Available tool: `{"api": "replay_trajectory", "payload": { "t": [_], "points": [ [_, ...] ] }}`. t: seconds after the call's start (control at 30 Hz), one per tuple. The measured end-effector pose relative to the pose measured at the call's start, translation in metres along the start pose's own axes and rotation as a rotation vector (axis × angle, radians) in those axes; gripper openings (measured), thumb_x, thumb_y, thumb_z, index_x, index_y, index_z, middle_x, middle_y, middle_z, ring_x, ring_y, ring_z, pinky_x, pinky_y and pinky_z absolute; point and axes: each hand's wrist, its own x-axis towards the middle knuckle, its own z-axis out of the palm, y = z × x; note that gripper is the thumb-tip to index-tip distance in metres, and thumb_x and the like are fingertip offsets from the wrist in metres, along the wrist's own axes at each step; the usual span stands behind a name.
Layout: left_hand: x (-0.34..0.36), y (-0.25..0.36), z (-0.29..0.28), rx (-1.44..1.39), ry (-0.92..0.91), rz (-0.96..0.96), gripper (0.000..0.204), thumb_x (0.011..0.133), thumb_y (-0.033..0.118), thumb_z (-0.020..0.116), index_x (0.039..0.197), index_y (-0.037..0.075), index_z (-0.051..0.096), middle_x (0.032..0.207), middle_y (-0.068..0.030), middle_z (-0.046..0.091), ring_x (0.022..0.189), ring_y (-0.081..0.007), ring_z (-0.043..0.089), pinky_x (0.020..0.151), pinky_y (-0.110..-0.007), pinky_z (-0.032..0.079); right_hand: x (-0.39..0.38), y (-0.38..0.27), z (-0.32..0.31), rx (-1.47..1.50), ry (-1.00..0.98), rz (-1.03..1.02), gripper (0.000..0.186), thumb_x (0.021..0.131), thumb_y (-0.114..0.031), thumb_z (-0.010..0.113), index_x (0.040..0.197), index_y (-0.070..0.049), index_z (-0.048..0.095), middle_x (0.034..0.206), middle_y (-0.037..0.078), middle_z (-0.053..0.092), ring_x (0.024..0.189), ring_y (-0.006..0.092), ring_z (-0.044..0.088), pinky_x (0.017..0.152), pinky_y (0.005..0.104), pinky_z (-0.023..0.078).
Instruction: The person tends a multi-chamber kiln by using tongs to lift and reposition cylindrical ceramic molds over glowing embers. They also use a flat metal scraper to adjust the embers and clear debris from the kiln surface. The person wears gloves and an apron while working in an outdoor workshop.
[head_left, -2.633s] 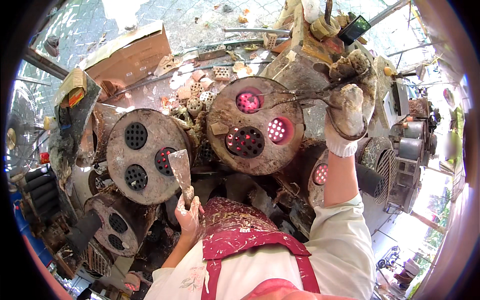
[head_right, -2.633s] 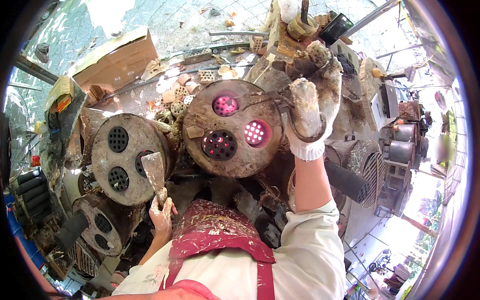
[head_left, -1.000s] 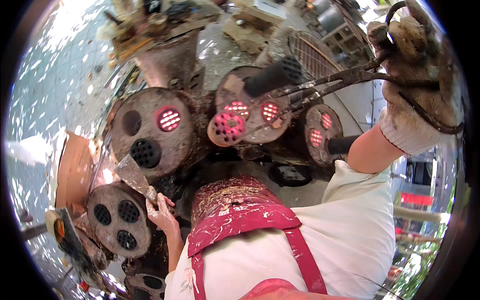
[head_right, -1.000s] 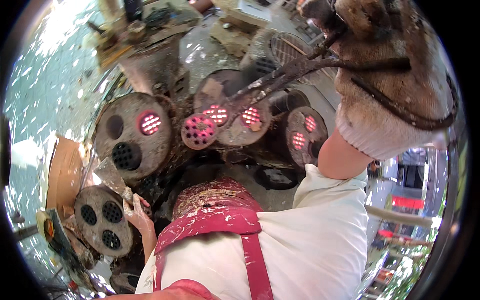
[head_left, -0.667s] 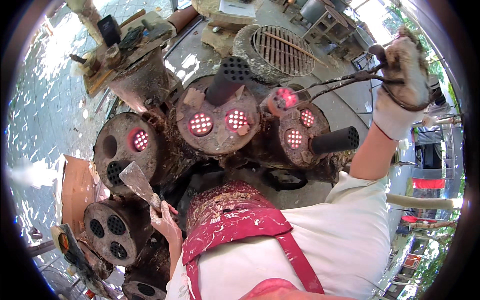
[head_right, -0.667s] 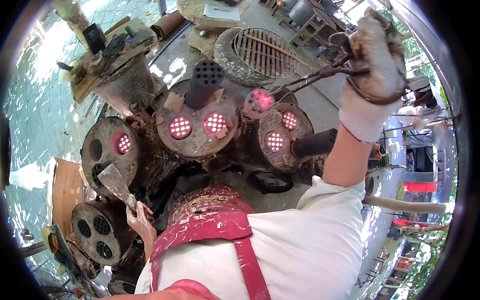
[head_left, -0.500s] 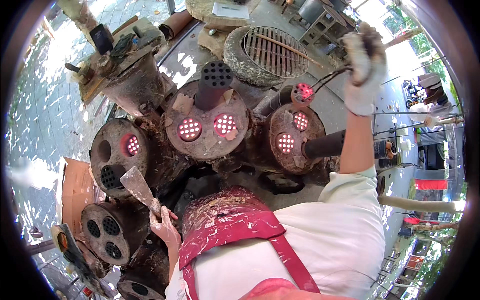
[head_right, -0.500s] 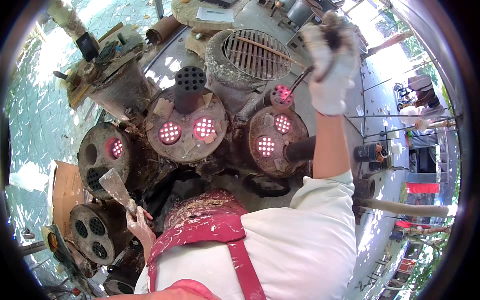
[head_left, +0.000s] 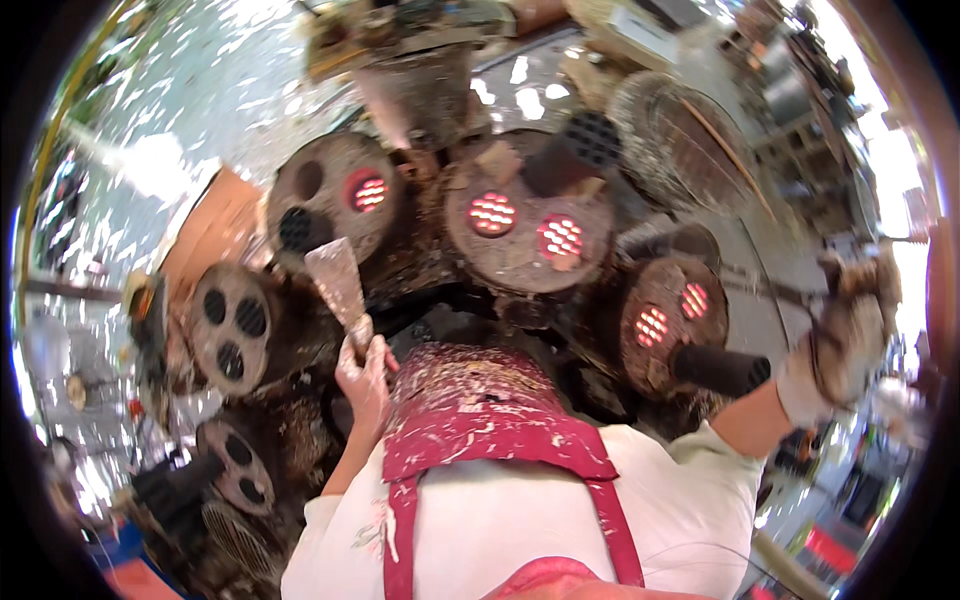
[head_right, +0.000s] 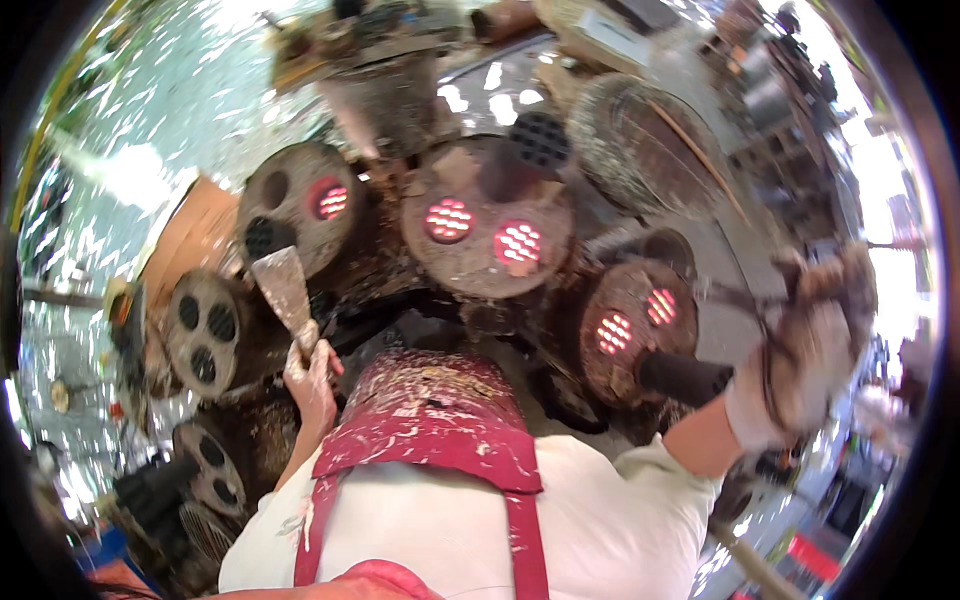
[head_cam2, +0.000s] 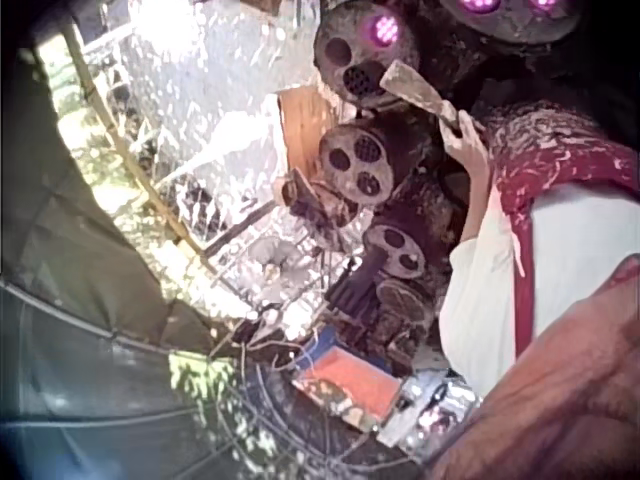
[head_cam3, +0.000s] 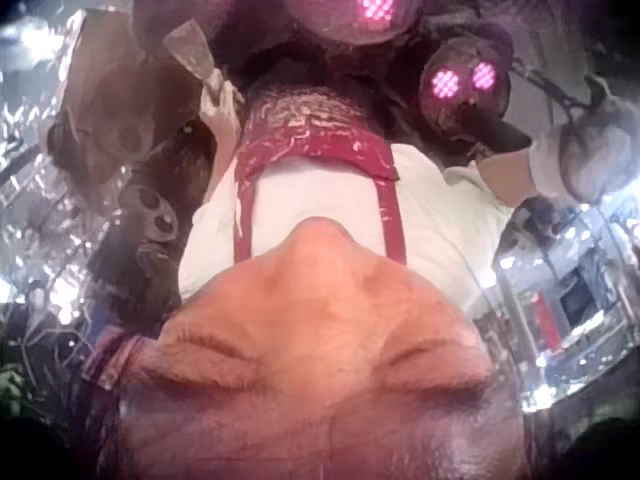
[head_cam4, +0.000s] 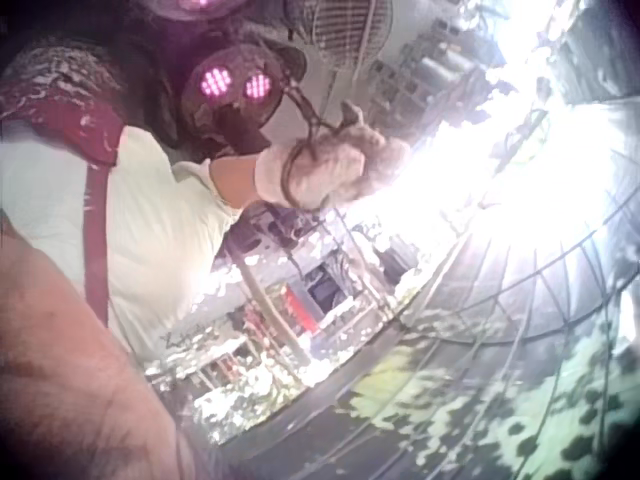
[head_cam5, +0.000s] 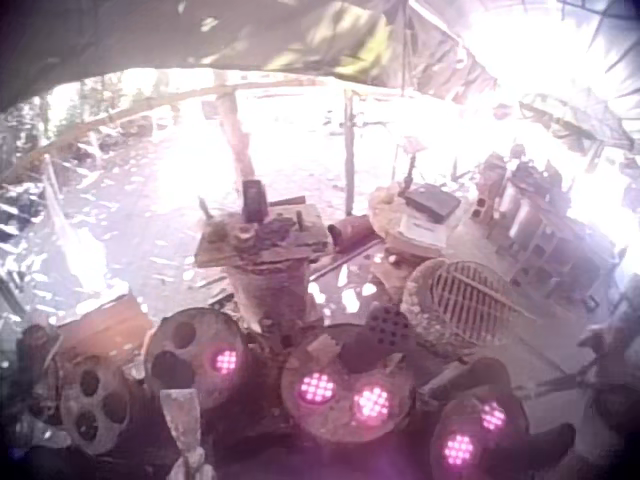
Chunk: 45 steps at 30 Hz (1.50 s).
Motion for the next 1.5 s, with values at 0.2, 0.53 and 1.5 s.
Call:
{"api": "replay_trajectory", "payload": {
  "t": [0.2, 0.53, 1.5],
  "points": [
    [0.02, 0.005, -0.054, -0.178, 0.153, 0.026, 0.015, 0.092, 0.006, 0.057, 0.106, 0.0, 0.056, 0.072, -0.002, 0.056, 0.055, -0.0095, 0.051, 0.049, -0.023, 0.039, -0.041, -0.043, 0.131, 0.482, -0.079, 0.106, 0.096, 0.071, -0.043, 0.076, 0.137, 0.012, 0.033, 0.095, 0.004, 0.042, 0.087, 0.016, 0.043, 0.091, 0.0464, 0.036],
    [0.053, -0.02, -0.157, -0.339, 0.314, -0.033, 0.018, 0.09, 0.002, 0.058, 0.108, -0.003, 0.058, 0.075, -0.0039, 0.058, 0.055, -0.0108, 0.053, 0.05, -0.024, 0.043, -0.042, -0.065, 0.373, 0.873, -0.475, -0.015, 0.078, 0.078, -0.049, 0.068, 0.126, 0.005, 0.04, 0.11, 0.011, 0.046, 0.099, 0.0216, 0.047, 0.102, 0.0492, 0.033],
    [0.142, -0.045, -0.252, -0.484, 0.275, -0.17, 0.016, 0.091, 0.004, 0.059, 0.106, -0.001, 0.058, 0.076, -0.0026, 0.057, 0.056, -0.0089, 0.052, 0.051, -0.023, 0.041, -0.113, -0.127, 0.533, 0.765, -0.551, 0.203, 0.055, 0.09, -0.033, 0.058, 0.127, 0.007, 0.05, 0.122, 0.02, 0.057, 0.109, 0.0322, 0.057, 0.104, 0.0601, 0.035]
  ]
}}
